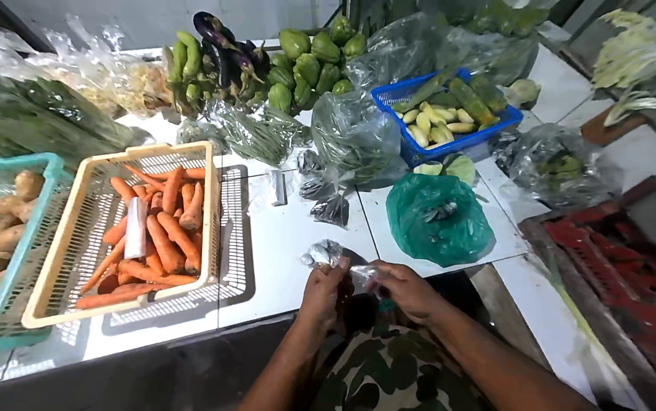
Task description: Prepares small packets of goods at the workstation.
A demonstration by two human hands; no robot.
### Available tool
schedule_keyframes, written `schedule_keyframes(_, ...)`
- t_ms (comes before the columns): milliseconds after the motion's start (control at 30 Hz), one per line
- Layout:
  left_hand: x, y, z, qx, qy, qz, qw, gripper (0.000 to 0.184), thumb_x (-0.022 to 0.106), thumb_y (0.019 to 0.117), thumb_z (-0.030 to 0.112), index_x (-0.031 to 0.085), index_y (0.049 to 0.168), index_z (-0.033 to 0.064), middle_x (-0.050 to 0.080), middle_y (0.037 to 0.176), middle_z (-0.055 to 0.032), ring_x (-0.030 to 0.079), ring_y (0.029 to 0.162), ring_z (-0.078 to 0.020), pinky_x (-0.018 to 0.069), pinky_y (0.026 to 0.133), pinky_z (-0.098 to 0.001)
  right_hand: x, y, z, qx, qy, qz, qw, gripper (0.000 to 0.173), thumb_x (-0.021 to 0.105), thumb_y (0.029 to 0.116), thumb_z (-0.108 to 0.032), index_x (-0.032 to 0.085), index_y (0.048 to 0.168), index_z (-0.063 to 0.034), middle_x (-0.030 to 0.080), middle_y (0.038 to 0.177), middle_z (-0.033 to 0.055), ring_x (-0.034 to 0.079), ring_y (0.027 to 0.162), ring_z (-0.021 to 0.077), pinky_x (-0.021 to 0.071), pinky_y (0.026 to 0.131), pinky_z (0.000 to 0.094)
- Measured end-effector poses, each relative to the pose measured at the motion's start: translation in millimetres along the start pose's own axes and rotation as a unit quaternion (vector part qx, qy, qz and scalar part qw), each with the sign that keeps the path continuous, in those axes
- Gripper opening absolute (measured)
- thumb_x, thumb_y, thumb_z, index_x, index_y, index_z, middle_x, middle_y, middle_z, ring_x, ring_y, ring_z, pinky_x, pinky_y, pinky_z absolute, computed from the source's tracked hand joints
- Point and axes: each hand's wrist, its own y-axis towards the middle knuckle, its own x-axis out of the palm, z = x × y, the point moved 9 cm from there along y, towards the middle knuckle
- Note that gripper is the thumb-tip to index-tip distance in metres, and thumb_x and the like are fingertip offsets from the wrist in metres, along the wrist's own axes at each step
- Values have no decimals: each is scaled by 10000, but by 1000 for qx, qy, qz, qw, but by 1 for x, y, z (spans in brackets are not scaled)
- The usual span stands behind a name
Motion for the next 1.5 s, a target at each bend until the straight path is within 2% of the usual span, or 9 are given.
schedule_keyframes(100,3,-2,-2,15,48,33,998,132,533,1047,87,614,1020,-14,659,763,-71,606,605,-127,557,595,-294,8,0,-10,-76,88,-7,993,332,479,1083,-227,684,1230,-13,624,1274,80,634,1016,140,566,829,301)
schedule_keyframes(267,-1,3,7,35,67,35,996,203,552,1055,136,676,1049,-24,603,688,-48,513,522,-93,472,504,-250,9,8,-46,-179,-312,110,927,451,636,1000,-251,618,1420,-90,600,1304,181,665,1024,209,587,898,339)
schedule_keyframes(433,9,12,19,24,85,-48,995,226,490,1074,152,650,1067,-7,638,783,-77,512,545,-93,464,500,-246,1,22,-34,-88,-384,98,914,314,574,1022,-330,705,1136,-69,625,1211,143,646,1078,255,559,948,420)
schedule_keyframes(700,27,41,52,-34,251,-265,930,117,616,1001,182,631,959,74,585,724,-1,536,573,-101,505,566,-278,-2,18,-7,-18,185,118,975,238,547,1064,-211,637,1162,-14,670,891,45,643,701,123,579,652,288)
schedule_keyframes(800,40,51,74,12,513,-319,797,184,591,1008,242,648,943,78,591,720,-4,559,590,-113,505,571,-297,-8,18,-16,-81,203,201,955,186,644,1000,-134,658,1119,9,684,913,69,654,730,143,593,694,313)
schedule_keyframes(967,68,50,90,49,862,-282,419,256,611,952,274,690,1084,69,678,1111,-154,690,985,-347,570,805,-582,13,9,-64,-284,-248,338,862,137,632,960,-100,762,994,-70,741,1026,56,708,953,107,604,861,269)
schedule_keyframes(1033,77,44,91,62,899,-251,353,274,629,941,195,683,1165,47,652,1211,-196,684,999,-410,569,760,-604,23,8,-72,-320,-348,356,806,113,628,947,-71,740,951,-81,739,1044,94,715,1006,173,599,904,310)
schedule_keyframes(1267,80,32,78,352,737,-300,492,141,559,983,91,699,993,80,655,1075,-112,677,966,-270,600,812,-423,-17,26,-22,-129,52,305,942,185,570,969,-48,666,1121,-2,721,996,80,700,851,139,606,759,314)
schedule_keyframes(1500,56,57,55,212,658,-313,651,122,648,957,174,710,1004,80,669,1005,-37,663,905,-116,588,835,-300,-20,26,-10,-55,-73,390,916,265,665,961,-162,654,1218,-97,746,940,-3,712,832,85,613,779,296)
